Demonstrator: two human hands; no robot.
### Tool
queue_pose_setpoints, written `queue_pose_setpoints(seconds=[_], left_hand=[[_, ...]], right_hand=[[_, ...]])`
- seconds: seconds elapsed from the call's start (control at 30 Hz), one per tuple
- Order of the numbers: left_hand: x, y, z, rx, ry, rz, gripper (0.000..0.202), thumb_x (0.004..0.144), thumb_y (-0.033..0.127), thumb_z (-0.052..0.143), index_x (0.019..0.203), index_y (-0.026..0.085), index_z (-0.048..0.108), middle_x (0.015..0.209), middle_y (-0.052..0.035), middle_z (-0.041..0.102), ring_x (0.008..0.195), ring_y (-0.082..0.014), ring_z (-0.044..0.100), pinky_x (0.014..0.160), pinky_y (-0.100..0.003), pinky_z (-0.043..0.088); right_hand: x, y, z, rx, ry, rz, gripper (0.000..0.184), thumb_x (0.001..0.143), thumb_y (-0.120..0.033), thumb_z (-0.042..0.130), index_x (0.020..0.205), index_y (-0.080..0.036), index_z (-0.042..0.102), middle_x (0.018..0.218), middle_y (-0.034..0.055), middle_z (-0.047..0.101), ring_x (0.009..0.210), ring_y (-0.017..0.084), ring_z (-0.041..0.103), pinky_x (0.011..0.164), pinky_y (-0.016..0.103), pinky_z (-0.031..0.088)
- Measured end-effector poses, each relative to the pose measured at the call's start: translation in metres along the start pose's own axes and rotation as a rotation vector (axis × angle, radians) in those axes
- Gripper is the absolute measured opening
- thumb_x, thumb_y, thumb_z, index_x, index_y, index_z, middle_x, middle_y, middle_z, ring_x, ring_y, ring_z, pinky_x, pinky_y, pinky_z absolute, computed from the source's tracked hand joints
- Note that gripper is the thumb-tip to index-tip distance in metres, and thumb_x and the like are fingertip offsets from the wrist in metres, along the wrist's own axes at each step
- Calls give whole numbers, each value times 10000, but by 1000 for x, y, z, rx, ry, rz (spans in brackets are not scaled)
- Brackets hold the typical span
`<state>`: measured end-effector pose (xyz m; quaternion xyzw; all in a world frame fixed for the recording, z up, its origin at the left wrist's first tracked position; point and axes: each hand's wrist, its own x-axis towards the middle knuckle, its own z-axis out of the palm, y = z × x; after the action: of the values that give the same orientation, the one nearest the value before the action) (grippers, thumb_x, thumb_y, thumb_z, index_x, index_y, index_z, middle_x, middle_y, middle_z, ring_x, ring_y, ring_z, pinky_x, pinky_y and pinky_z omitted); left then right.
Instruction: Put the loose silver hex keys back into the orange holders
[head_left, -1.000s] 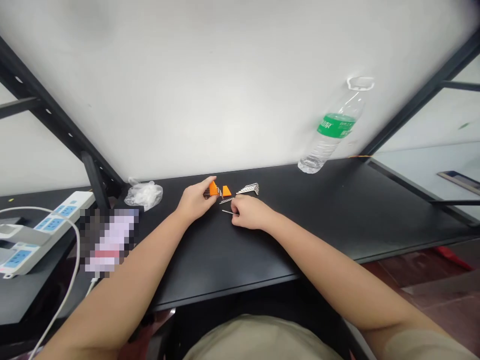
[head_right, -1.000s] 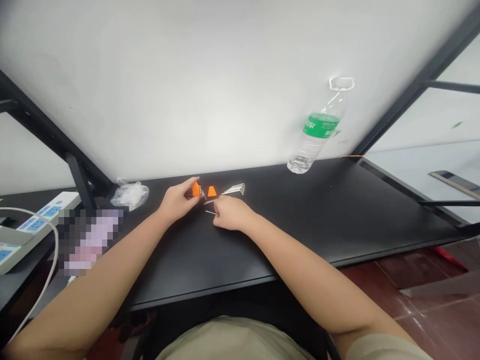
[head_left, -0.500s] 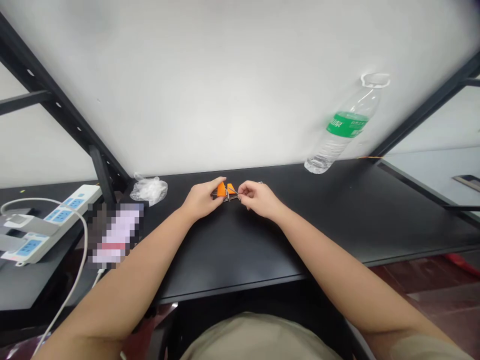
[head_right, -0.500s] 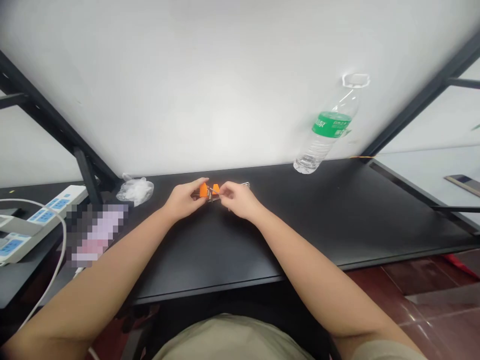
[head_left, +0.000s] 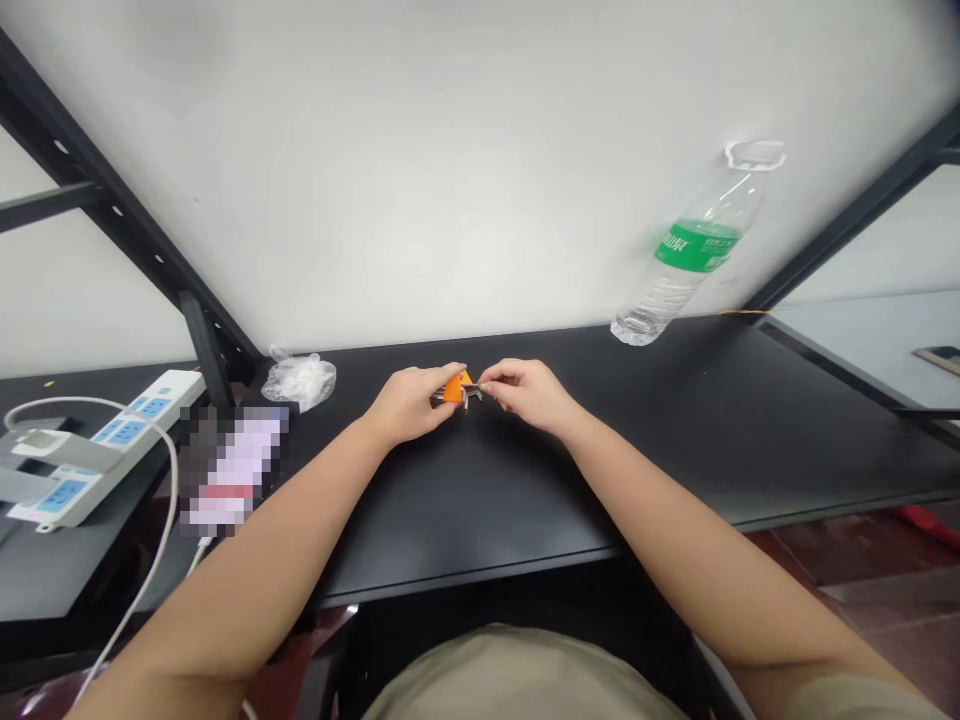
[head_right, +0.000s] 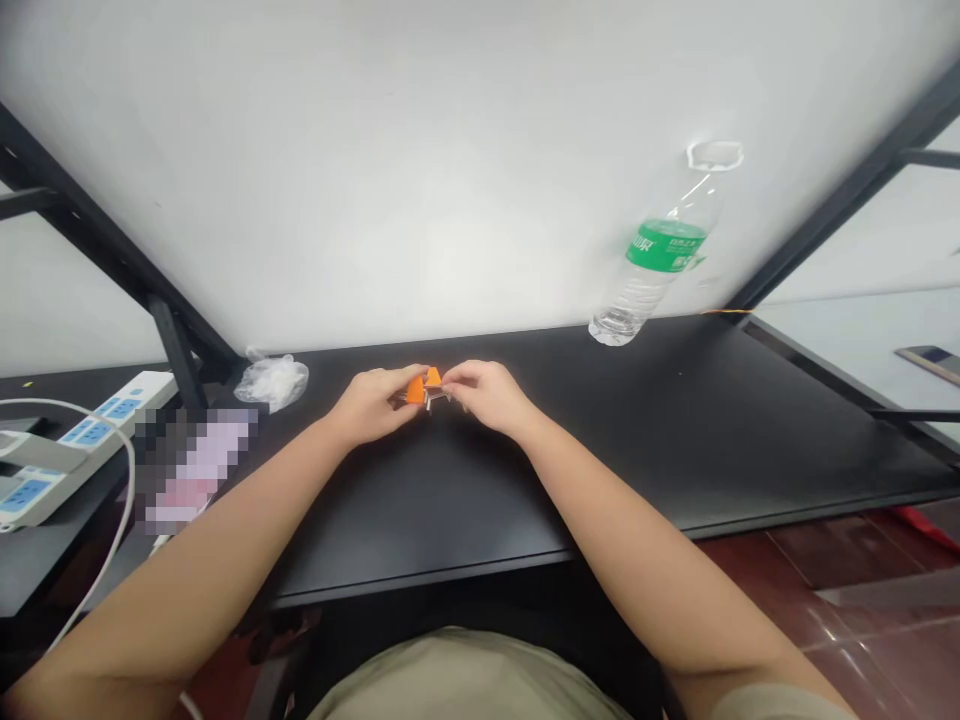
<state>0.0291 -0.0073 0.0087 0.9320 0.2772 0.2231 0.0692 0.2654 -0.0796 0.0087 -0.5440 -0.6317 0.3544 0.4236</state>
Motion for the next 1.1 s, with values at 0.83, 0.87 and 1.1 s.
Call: queue_pose_setpoints(seconds=[0.83, 0.87, 1.1], left_hand=[[1, -24, 11, -55, 151, -283, 592, 843, 264, 650, 1420, 253, 523, 1118, -39, 716, 994, -229, 676, 905, -360, 539], [1, -24, 11, -52, 149, -281, 569, 844, 261, 647, 1402, 255, 539, 1108, -39, 718, 981, -229, 676, 895, -361, 543], [0, -22, 11, -42, 147, -207, 560, 821, 162, 606, 1375, 233, 558, 1202, -61, 689, 1088, -251, 641, 976, -399, 525]], right_hand=[[2, 19, 29, -789, -90, -209, 222, 993, -216, 564, 1170, -225, 698, 1124, 82, 589, 872, 174, 610, 783, 302, 471], [2, 18, 29, -789, -91, -209, 216, 995, -214, 561, 1162, -223, 697, 1121, 81, 588, 870, 173, 609, 782, 300, 469], [0, 17, 28, -778, -124, -221, 145, 978, -154, 546, 976, -179, 688, 1044, 83, 600, 852, 179, 609, 775, 302, 466]])
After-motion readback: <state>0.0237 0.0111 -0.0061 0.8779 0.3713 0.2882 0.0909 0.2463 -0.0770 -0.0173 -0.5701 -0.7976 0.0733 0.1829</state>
